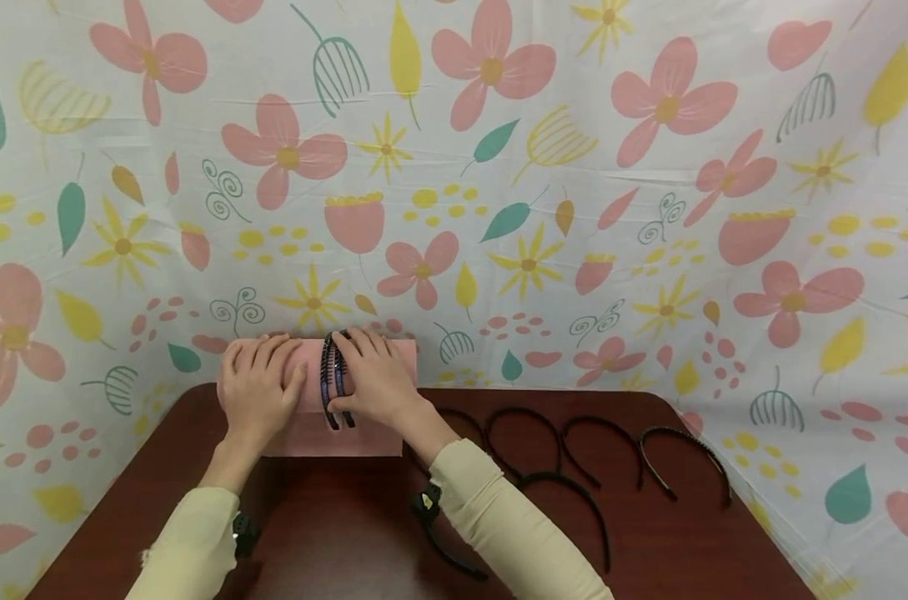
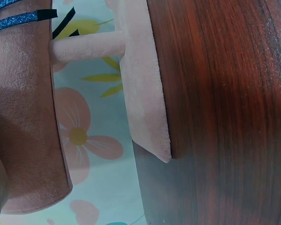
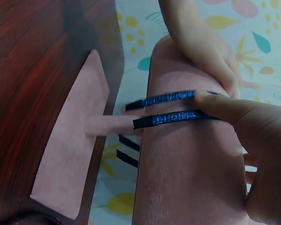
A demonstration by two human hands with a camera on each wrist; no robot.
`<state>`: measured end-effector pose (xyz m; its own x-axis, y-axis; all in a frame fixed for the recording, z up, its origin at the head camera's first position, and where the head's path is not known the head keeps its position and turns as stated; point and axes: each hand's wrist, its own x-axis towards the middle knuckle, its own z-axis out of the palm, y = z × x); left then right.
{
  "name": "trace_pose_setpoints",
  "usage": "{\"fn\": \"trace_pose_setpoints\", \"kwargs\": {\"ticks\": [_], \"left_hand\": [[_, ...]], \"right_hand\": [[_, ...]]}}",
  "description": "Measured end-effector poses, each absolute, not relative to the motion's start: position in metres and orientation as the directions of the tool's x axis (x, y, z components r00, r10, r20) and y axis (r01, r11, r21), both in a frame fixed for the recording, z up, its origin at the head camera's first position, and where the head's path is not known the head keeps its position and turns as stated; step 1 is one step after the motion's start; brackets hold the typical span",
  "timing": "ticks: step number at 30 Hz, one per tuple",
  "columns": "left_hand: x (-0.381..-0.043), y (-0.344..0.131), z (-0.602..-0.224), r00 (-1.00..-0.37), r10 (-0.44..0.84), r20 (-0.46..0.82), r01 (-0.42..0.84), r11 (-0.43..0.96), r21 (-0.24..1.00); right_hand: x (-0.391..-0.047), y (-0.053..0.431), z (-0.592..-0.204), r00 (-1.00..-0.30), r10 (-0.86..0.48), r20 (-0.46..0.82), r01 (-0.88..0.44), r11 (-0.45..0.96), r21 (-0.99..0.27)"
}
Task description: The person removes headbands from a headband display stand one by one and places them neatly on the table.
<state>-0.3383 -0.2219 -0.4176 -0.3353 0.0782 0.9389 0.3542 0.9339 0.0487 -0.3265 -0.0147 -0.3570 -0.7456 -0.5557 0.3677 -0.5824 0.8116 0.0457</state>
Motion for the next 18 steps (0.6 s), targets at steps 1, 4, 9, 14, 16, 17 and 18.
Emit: {"fn": "trace_pose_setpoints", "kwargs": {"ticks": [1,4,9,14,16,17,18], "left_hand": [[-0.338,-0.222,-0.418,-0.334,0.077,0.939,0.356,0.933,0.050],[-0.338,-0.221,-0.417,-0.332,0.072,0.940,0.360,0.931,0.056],[-0.337,-0.220,-0.417,-0.339,0.073,0.938,0.361,0.931,0.058],[-0.337,-0.220,-0.417,-0.349,0.069,0.934,0.362,0.930,0.066],[-0.337,-0.220,-0.417,-0.353,0.068,0.933,0.365,0.929,0.070],[-0.337,-0.220,-0.417,-0.357,0.067,0.932,0.366,0.928,0.074],[-0.337,-0.220,-0.417,-0.361,0.067,0.930,0.367,0.927,0.076]], "right_hand": [[-0.327,-0.014,-0.357,-0.749,-0.554,0.363,-0.579,0.814,0.047],[-0.329,-0.012,-0.356,-0.755,-0.554,0.352,-0.573,0.817,0.056],[-0.331,-0.010,-0.356,-0.749,-0.566,0.345,-0.577,0.812,0.081],[-0.334,-0.006,-0.357,-0.723,-0.575,0.382,-0.598,0.799,0.070],[-0.336,-0.003,-0.357,-0.714,-0.574,0.401,-0.604,0.794,0.062],[-0.336,-0.001,-0.358,-0.710,-0.573,0.409,-0.607,0.793,0.058],[-0.337,0.000,-0.358,-0.706,-0.573,0.417,-0.607,0.792,0.061]]}}
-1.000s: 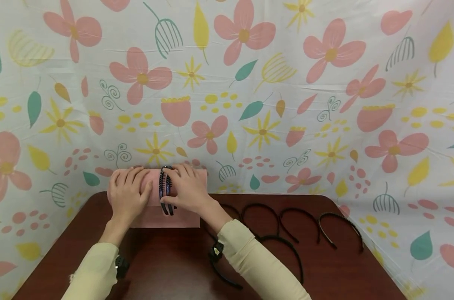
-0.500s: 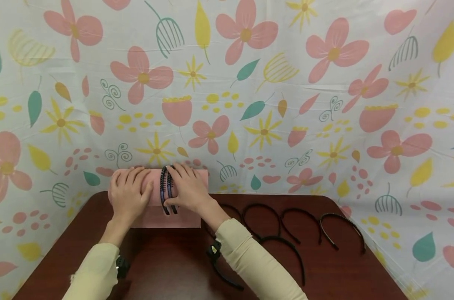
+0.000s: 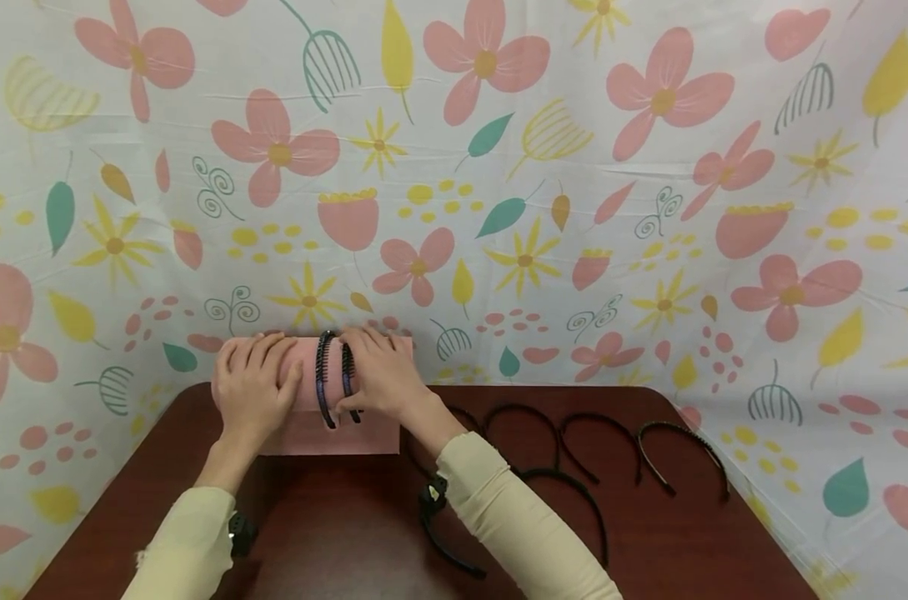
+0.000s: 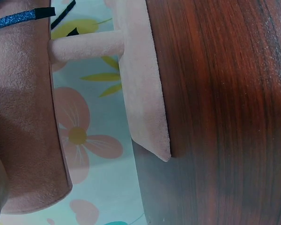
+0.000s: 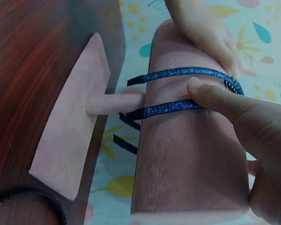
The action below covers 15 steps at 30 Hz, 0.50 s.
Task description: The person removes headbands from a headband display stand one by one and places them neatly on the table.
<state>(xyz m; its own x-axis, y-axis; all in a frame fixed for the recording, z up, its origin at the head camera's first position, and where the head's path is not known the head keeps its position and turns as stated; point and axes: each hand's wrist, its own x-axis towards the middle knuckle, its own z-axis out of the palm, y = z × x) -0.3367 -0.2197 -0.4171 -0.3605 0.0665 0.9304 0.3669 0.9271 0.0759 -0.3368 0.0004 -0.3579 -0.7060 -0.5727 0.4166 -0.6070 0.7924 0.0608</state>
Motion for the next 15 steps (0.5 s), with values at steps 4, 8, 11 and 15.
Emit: {"fn": "trace_pose_setpoints", "kwargs": {"ticks": [4,8,11,15], "left_hand": [[-0.336,-0.220,-0.416,-0.365,0.059,0.929,0.370,0.925,0.086],[-0.336,-0.220,-0.416,-0.359,0.060,0.932,0.369,0.926,0.082],[-0.336,-0.220,-0.416,-0.351,0.061,0.934,0.370,0.926,0.079],[-0.336,-0.220,-0.417,-0.349,0.062,0.935,0.374,0.924,0.078]], "right_hand": [[-0.338,0.008,-0.357,-0.693,-0.571,0.440,-0.605,0.792,0.075],[-0.339,0.016,-0.357,-0.689,-0.573,0.444,-0.610,0.789,0.072],[-0.340,0.021,-0.358,-0.685,-0.578,0.443,-0.616,0.784,0.070],[-0.341,0.028,-0.359,-0.682,-0.583,0.442,-0.625,0.778,0.064]]}}
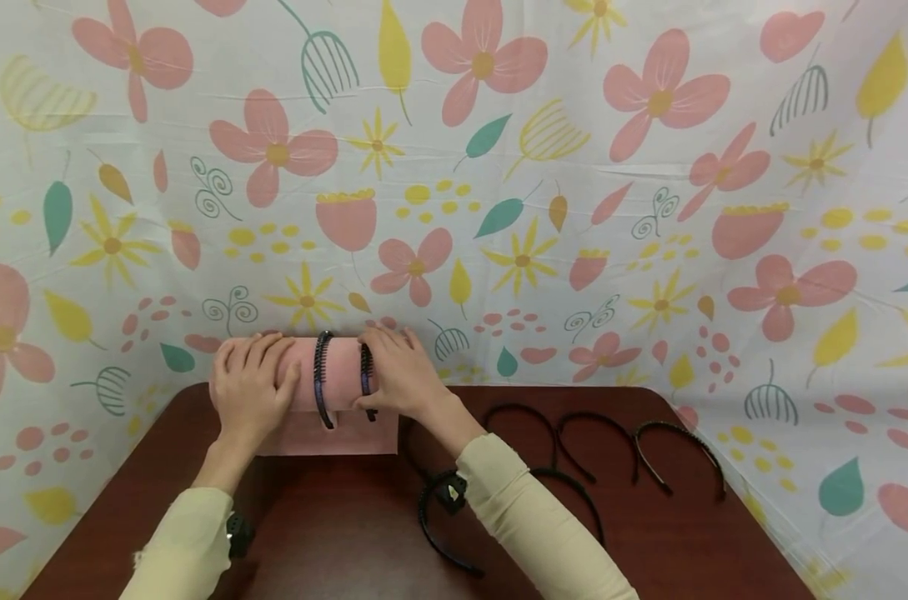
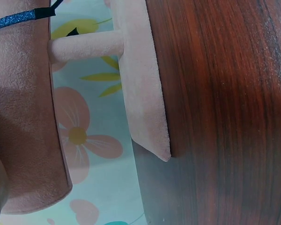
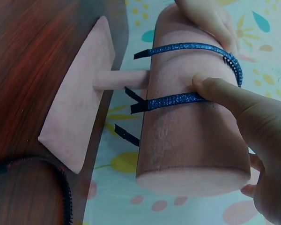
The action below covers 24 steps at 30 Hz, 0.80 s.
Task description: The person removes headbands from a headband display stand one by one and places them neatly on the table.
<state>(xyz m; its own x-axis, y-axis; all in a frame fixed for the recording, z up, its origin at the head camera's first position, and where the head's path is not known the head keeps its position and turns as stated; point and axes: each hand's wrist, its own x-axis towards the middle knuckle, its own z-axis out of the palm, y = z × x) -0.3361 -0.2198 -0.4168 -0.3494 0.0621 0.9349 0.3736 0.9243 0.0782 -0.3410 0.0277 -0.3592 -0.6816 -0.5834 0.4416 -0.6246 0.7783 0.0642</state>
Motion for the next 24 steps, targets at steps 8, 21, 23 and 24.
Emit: {"fn": "trace_pose_setpoints", "kwargs": {"ticks": [8,21,23,24], "left_hand": [[-0.338,-0.220,-0.418,-0.351,0.058,0.934,0.375,0.923,0.084],[-0.337,-0.218,-0.418,-0.358,0.056,0.932,0.382,0.920,0.091],[-0.336,-0.219,-0.418,-0.356,0.055,0.933,0.380,0.920,0.091],[-0.336,-0.219,-0.417,-0.357,0.057,0.932,0.379,0.921,0.089]], "right_hand": [[-0.341,0.035,-0.360,-0.709,-0.602,0.369,-0.631,0.774,0.050],[-0.349,0.061,-0.364,-0.671,-0.615,0.414,-0.671,0.741,0.012],[-0.349,0.065,-0.365,-0.670,-0.611,0.422,-0.672,0.740,0.005],[-0.349,0.067,-0.366,-0.669,-0.609,0.426,-0.672,0.740,0.002]]}}
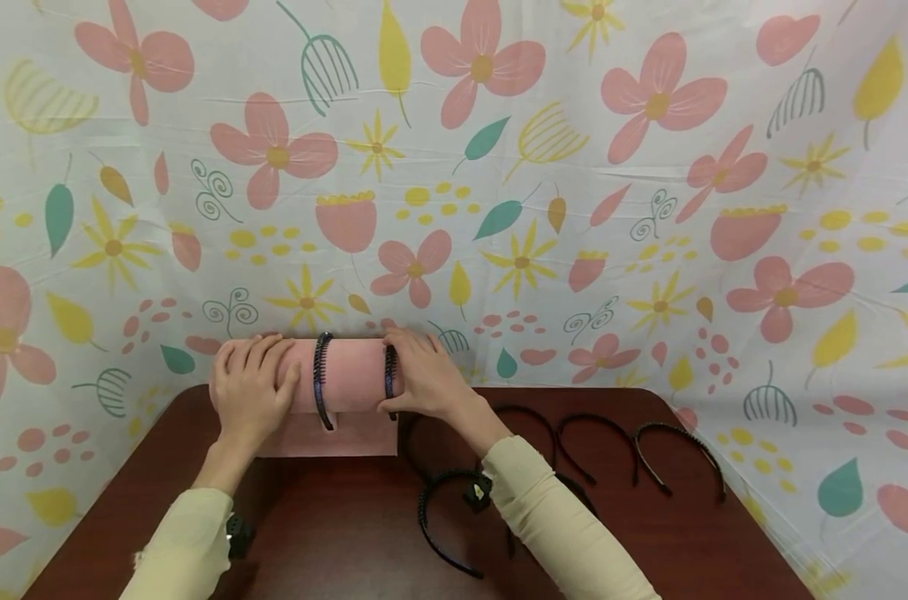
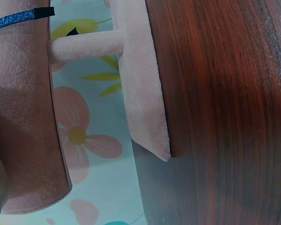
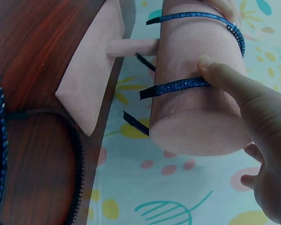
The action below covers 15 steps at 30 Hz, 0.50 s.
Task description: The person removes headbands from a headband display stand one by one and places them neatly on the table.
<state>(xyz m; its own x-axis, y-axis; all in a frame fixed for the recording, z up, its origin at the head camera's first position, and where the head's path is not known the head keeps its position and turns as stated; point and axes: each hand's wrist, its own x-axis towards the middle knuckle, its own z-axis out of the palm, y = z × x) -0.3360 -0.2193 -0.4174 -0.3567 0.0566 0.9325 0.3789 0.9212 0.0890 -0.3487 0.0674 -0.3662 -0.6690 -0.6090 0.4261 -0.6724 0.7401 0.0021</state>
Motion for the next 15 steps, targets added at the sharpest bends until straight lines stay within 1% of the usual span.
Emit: {"fn": "trace_pose_setpoints", "kwargs": {"ticks": [6,12,15], "left_hand": [[-0.336,-0.220,-0.416,-0.345,0.067,0.936,0.374,0.925,0.072],[-0.335,-0.219,-0.418,-0.336,0.061,0.940,0.382,0.921,0.076],[-0.335,-0.218,-0.417,-0.331,0.061,0.942,0.386,0.919,0.077]], "right_hand": [[-0.343,0.080,-0.368,-0.672,-0.598,0.437,-0.679,0.733,-0.040],[-0.343,0.090,-0.369,-0.666,-0.590,0.457,-0.670,0.742,-0.018],[-0.344,0.097,-0.370,-0.675,-0.581,0.454,-0.670,0.741,-0.048]]}}
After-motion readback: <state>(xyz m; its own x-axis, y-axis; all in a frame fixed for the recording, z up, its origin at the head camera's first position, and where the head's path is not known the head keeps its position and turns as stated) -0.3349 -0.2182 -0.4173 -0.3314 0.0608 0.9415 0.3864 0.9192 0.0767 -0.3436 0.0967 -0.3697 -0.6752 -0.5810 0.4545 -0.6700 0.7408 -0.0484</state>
